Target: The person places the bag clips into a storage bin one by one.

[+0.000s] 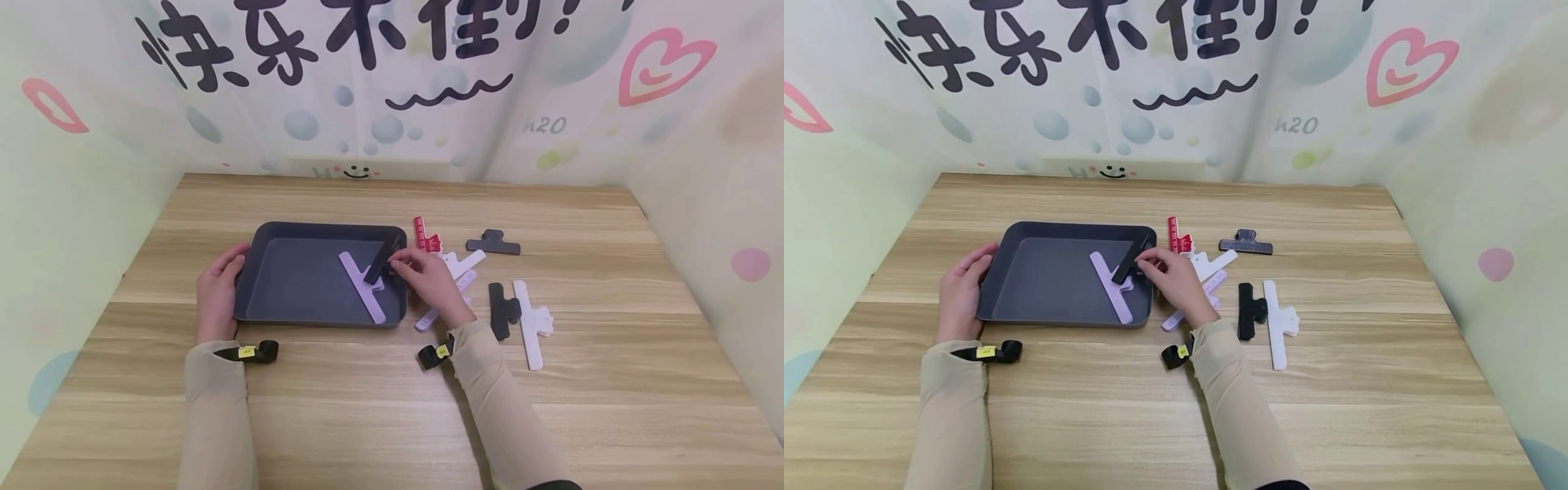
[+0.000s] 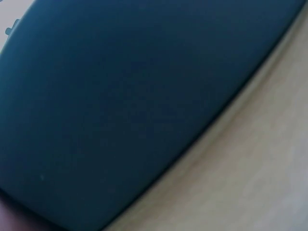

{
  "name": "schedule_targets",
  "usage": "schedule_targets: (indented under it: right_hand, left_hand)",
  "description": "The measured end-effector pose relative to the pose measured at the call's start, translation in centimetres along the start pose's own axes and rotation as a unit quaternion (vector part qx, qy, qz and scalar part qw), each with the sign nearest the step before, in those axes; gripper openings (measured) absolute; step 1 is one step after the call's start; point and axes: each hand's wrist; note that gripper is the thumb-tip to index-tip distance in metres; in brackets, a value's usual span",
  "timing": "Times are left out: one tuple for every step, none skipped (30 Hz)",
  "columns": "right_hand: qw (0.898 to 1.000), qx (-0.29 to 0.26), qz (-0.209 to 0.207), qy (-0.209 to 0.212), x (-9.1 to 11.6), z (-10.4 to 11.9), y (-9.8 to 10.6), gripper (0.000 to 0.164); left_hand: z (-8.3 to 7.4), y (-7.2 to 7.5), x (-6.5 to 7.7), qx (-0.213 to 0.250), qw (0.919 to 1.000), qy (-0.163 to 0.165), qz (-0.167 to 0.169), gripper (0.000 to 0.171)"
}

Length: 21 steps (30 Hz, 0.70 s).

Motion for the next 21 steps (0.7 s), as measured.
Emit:
schedule_targets:
  right_hand:
    - [1.000, 0.003, 0.000, 0.001, 0.00, 0.01, -0.04, 0.014]
    - [1.000, 0.007, -0.001, 0.001, 0.00, 0.01, -0.08, 0.014]
    - [1.000, 0.008, -0.001, 0.001, -0.01, 0.01, -0.12, 0.015]
    - [1.000, 0.010, 0.000, 0.000, -0.01, 0.02, -0.16, 0.015]
    - [1.000, 0.010, 0.000, -0.001, -0.02, 0.03, -0.20, 0.016]
    - [1.000, 0.011, 0.000, -0.002, -0.04, 0.03, -0.23, 0.016]
    - [1.000, 0.011, 0.001, -0.004, -0.04, 0.04, -0.24, 0.016]
    - [1.000, 0.010, 0.001, -0.005, -0.05, 0.06, -0.25, 0.017]
    - [1.000, 0.010, 0.001, -0.006, -0.05, 0.06, -0.25, 0.017]
    - [1.000, 0.011, 0.001, -0.005, -0.06, 0.05, -0.26, 0.017]
    - [1.000, 0.012, 0.002, -0.005, -0.06, 0.05, -0.27, 0.017]
    - [1.000, 0.013, 0.002, -0.004, -0.06, 0.05, -0.27, 0.017]
    - [1.000, 0.014, 0.002, -0.003, -0.07, 0.05, -0.28, 0.017]
    - [1.000, 0.015, 0.003, -0.002, -0.07, 0.04, -0.28, 0.018]
    - [1.000, 0.017, 0.005, -0.001, -0.07, 0.03, -0.28, 0.018]
    - [1.000, 0.019, 0.006, 0.000, -0.07, 0.04, -0.27, 0.019]
    - [1.000, 0.021, 0.007, -0.001, -0.05, 0.05, -0.27, 0.019]
    - [1.000, 0.022, 0.008, -0.001, -0.04, 0.05, -0.26, 0.020]
    - [1.000, 0.023, 0.010, -0.002, -0.02, 0.07, -0.24, 0.021]
    - [1.000, 0.023, 0.011, -0.002, 0.01, 0.08, -0.22, 0.022]
    - [1.000, 0.023, 0.011, -0.003, 0.02, 0.10, -0.20, 0.023]
  left_hand:
    - [-0.15, -0.07, 0.13, 0.001, 1.0000, 0.001, 0.000, 0.036]
    - [-0.23, -0.10, 0.20, 0.001, 1.0000, 0.001, 0.000, 0.036]
    - [-0.29, -0.11, 0.24, 0.001, 1.0000, 0.002, 0.001, 0.036]
    - [-0.30, -0.12, 0.25, 0.000, 1.0000, 0.002, 0.001, 0.036]
    - [-0.26, -0.10, 0.22, 0.000, 1.0000, 0.001, 0.001, 0.037]
    - [-0.19, -0.06, 0.15, 0.000, 1.0000, 0.000, 0.001, 0.037]
    - [0.00, 0.03, -0.03, -0.002, 1.0000, -0.001, 0.000, 0.037]
    - [0.15, 0.09, -0.15, -0.005, 1.0000, -0.003, 0.000, 0.037]
    - [0.26, 0.13, -0.23, -0.004, 1.0000, -0.004, 0.000, 0.037]
    - [0.34, 0.15, -0.27, -0.003, 1.0000, -0.005, 0.000, 0.037]
    - [0.38, 0.18, -0.29, -0.003, 1.0000, -0.006, 0.000, 0.037]
    - [0.42, 0.20, -0.30, -0.003, 1.0000, -0.007, 0.000, 0.037]
    - [0.46, 0.21, -0.31, -0.003, 1.0000, -0.007, -0.001, 0.037]
    - [0.47, 0.23, -0.32, -0.002, 1.0000, -0.007, -0.001, 0.037]
    - [0.47, 0.23, -0.30, -0.003, 1.0000, -0.007, -0.001, 0.037]
    - [0.45, 0.22, -0.28, -0.003, 1.0000, -0.007, -0.001, 0.036]
    - [0.45, 0.23, -0.28, -0.003, 1.0000, -0.007, -0.001, 0.036]
    - [0.44, 0.21, -0.27, -0.003, 1.0000, -0.007, -0.001, 0.036]
    - [0.43, 0.21, -0.27, -0.004, 1.0000, -0.008, -0.002, 0.036]
    - [0.42, 0.19, -0.26, -0.004, 1.0000, -0.008, -0.001, 0.036]
    - [0.41, 0.17, -0.27, -0.004, 1.0000, -0.009, 0.000, 0.037]
Point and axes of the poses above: each hand's wrist, its own x-axis away from the middle knuckle, its own y-axis out of the back of the hand, z = x × y, and after that the axes turned 5 degrees about z, right-handed
